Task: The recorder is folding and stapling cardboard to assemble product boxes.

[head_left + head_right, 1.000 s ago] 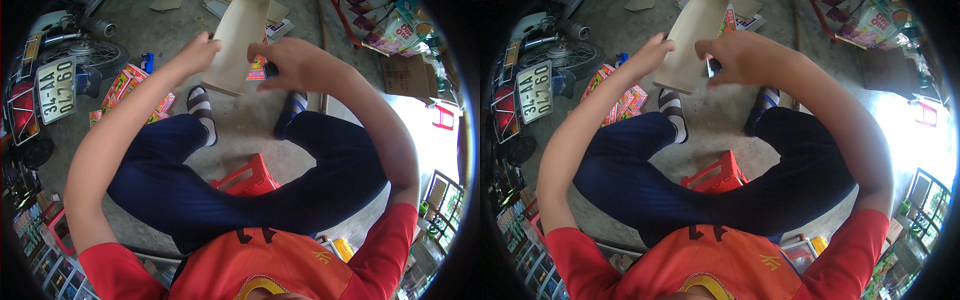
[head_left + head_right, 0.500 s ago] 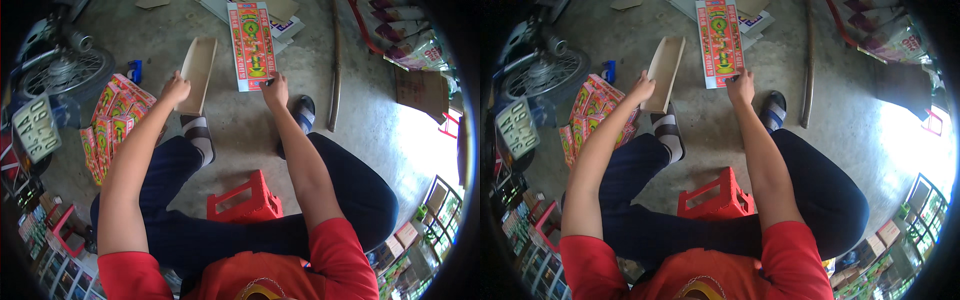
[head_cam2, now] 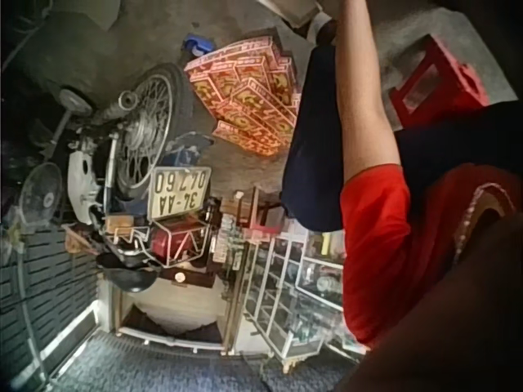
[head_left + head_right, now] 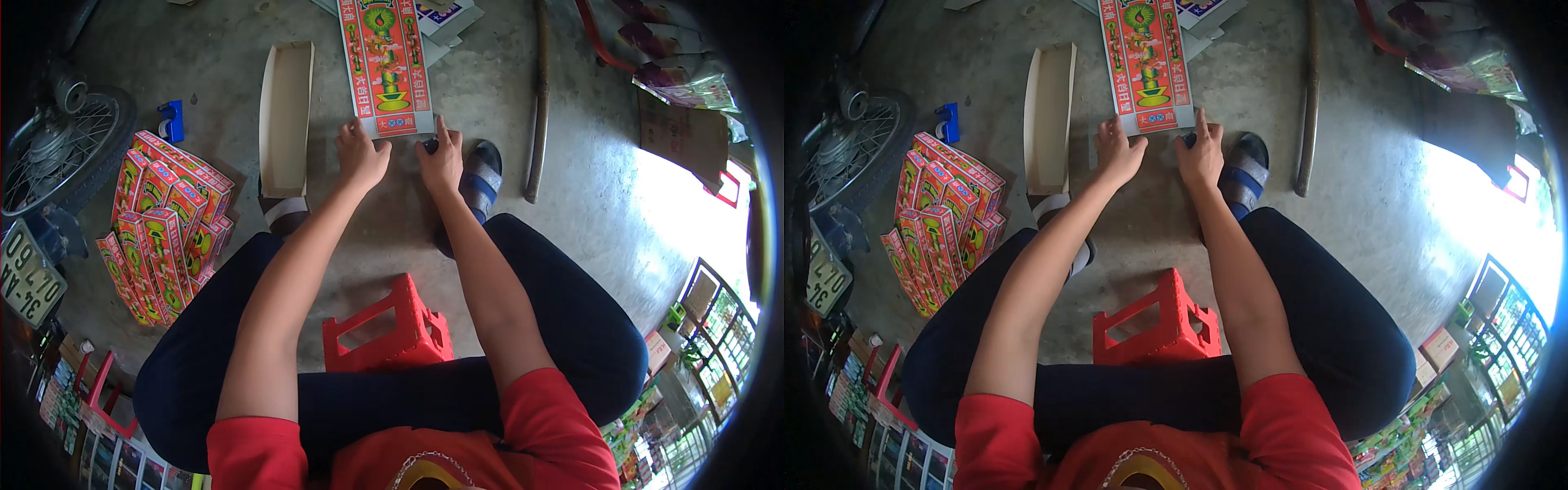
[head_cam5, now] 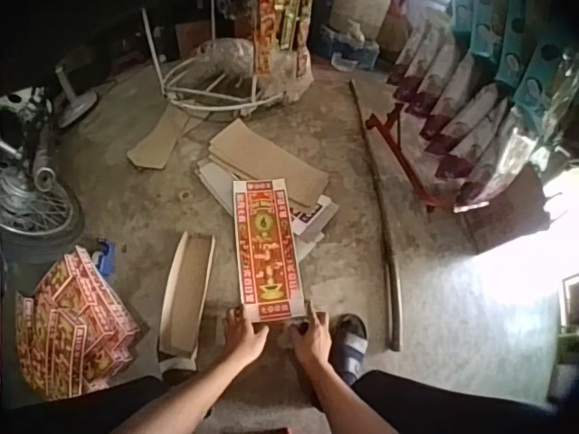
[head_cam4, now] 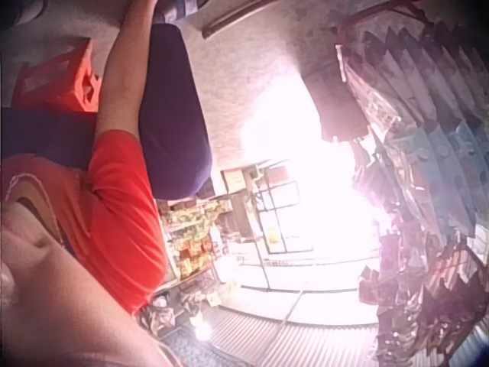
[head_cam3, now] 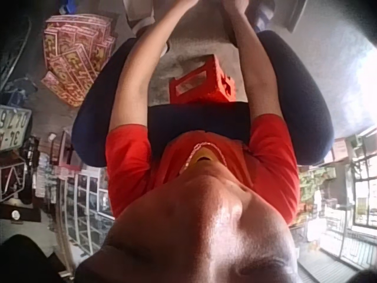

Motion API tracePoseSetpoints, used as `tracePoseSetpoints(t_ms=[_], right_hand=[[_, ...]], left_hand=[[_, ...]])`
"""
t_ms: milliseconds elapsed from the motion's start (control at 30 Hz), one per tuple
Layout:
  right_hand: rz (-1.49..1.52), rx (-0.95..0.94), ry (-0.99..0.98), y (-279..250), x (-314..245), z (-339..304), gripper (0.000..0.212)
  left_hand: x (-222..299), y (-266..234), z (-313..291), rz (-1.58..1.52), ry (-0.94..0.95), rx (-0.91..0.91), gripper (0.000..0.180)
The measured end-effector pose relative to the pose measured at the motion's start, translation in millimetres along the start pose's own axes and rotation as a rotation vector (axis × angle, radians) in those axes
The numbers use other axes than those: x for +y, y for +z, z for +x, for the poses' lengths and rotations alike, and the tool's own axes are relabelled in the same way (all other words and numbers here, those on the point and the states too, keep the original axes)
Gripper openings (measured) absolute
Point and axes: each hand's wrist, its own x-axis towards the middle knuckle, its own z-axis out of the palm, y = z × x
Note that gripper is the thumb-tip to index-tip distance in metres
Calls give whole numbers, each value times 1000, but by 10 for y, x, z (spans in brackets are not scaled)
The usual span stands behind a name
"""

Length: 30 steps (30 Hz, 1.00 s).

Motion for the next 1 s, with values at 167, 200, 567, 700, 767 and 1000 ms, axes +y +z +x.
tracePoseSetpoints(t_ms=[167, 200, 567, 700, 767, 1000], right_hand=[[-16, -37, -12, -17, -4, -31, 80], [-39, -37, -45, -4, -5, -38, 81], [-55, -91, -27, -13, -75, -86, 86], [-71, -110, -42, 13, -92, -104, 89], [-85, -101, -64, 33, -39, -102, 89], [-38, -91, -88, 41, -9, -95, 89]], left_hand=[[9, 47, 101, -52, -220, 46, 68], [-26, 34, 115, -34, -176, 30, 67], [38, 36, -39, 111, -7, 148, 77], [-8, -6, -49, 169, 10, 140, 83], [14, -9, -58, 168, 14, 138, 85], [-73, -13, -247, -420, -349, 118, 54]])
